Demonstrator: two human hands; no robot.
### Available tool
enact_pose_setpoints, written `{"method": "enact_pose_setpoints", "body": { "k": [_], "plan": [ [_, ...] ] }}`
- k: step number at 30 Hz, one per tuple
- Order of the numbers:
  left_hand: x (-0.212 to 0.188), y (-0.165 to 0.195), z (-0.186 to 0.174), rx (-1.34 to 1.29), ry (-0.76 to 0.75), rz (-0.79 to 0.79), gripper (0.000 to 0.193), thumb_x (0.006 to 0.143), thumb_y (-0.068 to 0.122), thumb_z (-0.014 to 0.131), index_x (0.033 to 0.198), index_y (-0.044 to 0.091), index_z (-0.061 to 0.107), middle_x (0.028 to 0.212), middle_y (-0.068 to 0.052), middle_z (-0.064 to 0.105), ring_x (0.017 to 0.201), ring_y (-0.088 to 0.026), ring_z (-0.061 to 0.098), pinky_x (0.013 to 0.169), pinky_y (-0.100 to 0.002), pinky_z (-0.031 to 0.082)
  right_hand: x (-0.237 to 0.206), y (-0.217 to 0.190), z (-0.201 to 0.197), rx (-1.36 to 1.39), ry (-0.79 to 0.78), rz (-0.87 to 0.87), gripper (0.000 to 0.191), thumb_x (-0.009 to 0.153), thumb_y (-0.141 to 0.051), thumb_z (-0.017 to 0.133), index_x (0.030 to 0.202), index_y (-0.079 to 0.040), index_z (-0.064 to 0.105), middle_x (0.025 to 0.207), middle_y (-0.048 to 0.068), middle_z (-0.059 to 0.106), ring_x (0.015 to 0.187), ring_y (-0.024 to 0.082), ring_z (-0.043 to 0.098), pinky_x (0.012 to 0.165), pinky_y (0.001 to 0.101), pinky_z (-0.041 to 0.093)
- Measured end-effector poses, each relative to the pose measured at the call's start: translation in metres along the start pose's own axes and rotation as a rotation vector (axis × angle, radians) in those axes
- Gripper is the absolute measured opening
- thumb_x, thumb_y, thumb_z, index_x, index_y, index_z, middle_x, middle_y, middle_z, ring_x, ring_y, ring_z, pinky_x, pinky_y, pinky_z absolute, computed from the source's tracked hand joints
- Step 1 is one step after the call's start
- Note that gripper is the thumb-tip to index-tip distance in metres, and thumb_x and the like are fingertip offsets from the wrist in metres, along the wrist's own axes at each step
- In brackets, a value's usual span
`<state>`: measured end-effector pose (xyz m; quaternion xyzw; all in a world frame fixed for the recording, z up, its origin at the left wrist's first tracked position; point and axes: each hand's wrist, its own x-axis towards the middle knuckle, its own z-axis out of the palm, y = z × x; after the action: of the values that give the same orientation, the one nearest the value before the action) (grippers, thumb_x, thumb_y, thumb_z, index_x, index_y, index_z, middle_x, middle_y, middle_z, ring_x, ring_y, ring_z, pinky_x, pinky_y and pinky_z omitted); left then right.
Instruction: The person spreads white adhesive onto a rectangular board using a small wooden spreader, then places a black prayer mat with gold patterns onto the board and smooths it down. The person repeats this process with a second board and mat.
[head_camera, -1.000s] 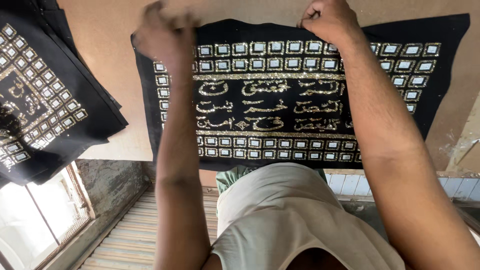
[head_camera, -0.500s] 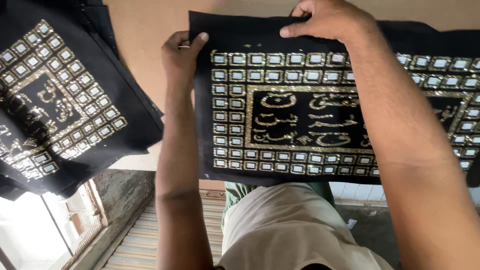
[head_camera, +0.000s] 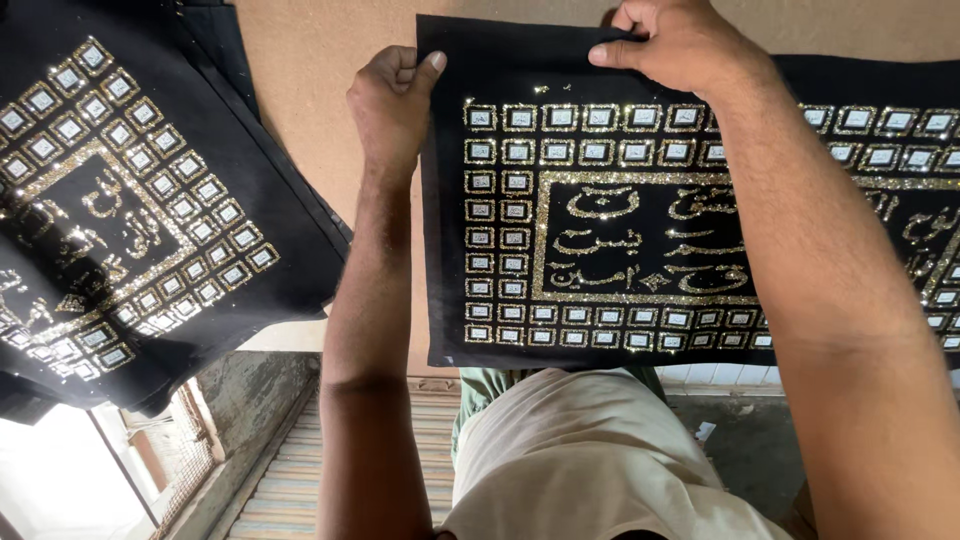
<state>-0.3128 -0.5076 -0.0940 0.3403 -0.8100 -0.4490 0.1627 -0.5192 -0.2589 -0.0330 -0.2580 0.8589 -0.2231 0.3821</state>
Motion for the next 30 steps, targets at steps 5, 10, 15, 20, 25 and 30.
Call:
{"method": "enact_pose_setpoints", "body": {
  "k": [5,10,15,20,25,30],
  "plan": [
    [0.006,-0.002,-0.004,-0.076,-0.102,-0.153,0.026,0.094,0.02,0.081,0.077,0.004,0.071,0.058,0.0,0.06,0.047,-0.004,0.048,0.04,-0.023,0.037,-0.003,-0.014,0.001,-0.014,-0.052,0.114,0.028,0.099,-0.038,0.073,0.109,-0.012,0.072,0.094,0.008,0.073,0.084,0.019,0.069,0.071,0.0416,0.055],
    [0.013,-0.005,0.001,-0.099,-0.148,-0.299,0.025,0.09,0.019,0.079,0.073,0.005,0.067,0.058,0.0,0.061,0.046,-0.004,0.052,0.04,-0.022,0.042,-0.004,-0.019,0.002,-0.055,-0.104,0.171,0.03,0.099,-0.041,0.071,0.109,-0.012,0.072,0.09,0.009,0.073,0.083,0.02,0.068,0.072,0.0441,0.053],
    [0.016,0.001,0.005,-0.172,-0.188,-0.411,0.021,0.088,0.017,0.08,0.074,0.005,0.068,0.06,-0.002,0.063,0.05,-0.006,0.056,0.043,-0.023,0.047,-0.002,-0.009,0.004,-0.082,-0.101,0.183,0.036,0.095,-0.047,0.074,0.111,-0.014,0.072,0.095,0.009,0.071,0.089,0.023,0.067,0.074,0.0472,0.052],
    [0.014,0.0,0.011,-0.237,-0.185,-0.514,0.016,0.082,0.014,0.08,0.079,0.002,0.07,0.068,-0.007,0.068,0.06,-0.012,0.065,0.052,-0.027,0.057,0.002,0.014,0.008,-0.04,-0.067,0.17,0.039,0.089,-0.049,0.08,0.104,-0.014,0.073,0.095,0.008,0.072,0.089,0.022,0.068,0.076,0.0435,0.055],
    [0.01,-0.005,0.027,-0.264,-0.075,-0.457,0.029,0.074,0.012,0.079,0.1,0.005,0.067,0.087,-0.01,0.071,0.075,-0.018,0.069,0.058,-0.03,0.056,0.0,0.038,0.02,-0.246,0.24,-0.071,0.042,0.088,-0.055,0.083,0.1,-0.015,0.075,0.087,0.006,0.073,0.081,0.023,0.07,0.075,0.0434,0.055],
    [-0.017,0.036,0.045,0.314,0.096,-0.096,0.058,0.093,0.043,0.089,0.125,0.007,0.056,0.102,-0.013,0.07,0.097,-0.027,0.069,0.082,-0.041,0.054,-0.05,0.117,-0.014,-0.362,0.702,-0.233,0.051,0.098,-0.061,0.074,0.107,-0.011,0.07,0.097,0.01,0.072,0.101,0.031,0.067,0.104,0.0565,0.042]
  ]
}}
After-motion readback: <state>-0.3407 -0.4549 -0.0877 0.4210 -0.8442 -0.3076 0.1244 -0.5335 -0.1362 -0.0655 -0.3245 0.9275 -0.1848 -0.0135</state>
